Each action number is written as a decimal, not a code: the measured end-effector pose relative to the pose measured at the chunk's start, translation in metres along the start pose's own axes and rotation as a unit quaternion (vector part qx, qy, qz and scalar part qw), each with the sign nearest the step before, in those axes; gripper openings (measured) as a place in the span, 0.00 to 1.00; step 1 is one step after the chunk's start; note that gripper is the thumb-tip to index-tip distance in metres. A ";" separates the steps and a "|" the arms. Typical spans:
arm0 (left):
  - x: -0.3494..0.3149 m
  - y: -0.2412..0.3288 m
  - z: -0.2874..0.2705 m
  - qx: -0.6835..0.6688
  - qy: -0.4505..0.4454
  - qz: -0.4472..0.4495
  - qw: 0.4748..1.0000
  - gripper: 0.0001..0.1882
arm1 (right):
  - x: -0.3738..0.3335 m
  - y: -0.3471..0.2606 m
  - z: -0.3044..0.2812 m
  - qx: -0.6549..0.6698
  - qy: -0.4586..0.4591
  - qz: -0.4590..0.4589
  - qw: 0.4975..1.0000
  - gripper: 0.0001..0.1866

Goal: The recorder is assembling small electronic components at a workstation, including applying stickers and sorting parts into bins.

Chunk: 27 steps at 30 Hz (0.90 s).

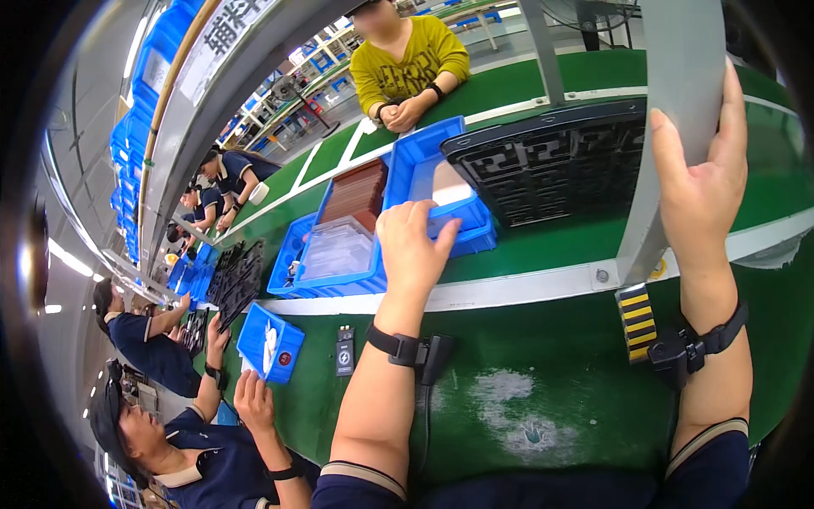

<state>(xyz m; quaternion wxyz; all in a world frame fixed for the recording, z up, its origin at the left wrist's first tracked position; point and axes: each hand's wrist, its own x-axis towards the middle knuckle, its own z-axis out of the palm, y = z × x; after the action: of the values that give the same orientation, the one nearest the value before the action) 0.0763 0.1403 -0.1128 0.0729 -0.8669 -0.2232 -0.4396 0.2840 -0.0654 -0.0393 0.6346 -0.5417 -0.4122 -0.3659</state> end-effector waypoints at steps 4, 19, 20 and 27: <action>-0.001 0.001 0.002 -0.008 0.026 0.018 0.999 0.16 | -0.001 0.003 -0.003 -0.024 -0.007 0.008 1.000 0.33; 0.008 -0.034 -0.025 0.049 0.063 -0.031 0.996 0.16 | -0.003 0.007 -0.005 -0.035 -0.007 0.013 0.999 0.33; 0.008 -0.037 -0.027 0.051 0.063 -0.031 0.996 0.16 | -0.003 0.007 -0.005 -0.033 -0.006 0.013 0.999 0.33; 0.000 -0.057 -0.029 0.104 0.049 -0.059 0.992 0.16 | -0.004 0.009 -0.004 -0.059 -0.015 0.007 0.998 0.32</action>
<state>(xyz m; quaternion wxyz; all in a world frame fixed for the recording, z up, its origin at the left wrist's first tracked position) 0.0298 0.1817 -0.0993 0.1473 -0.8173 -0.3148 -0.4596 0.2911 -0.0682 -0.0471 0.5980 -0.5864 -0.3952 -0.3773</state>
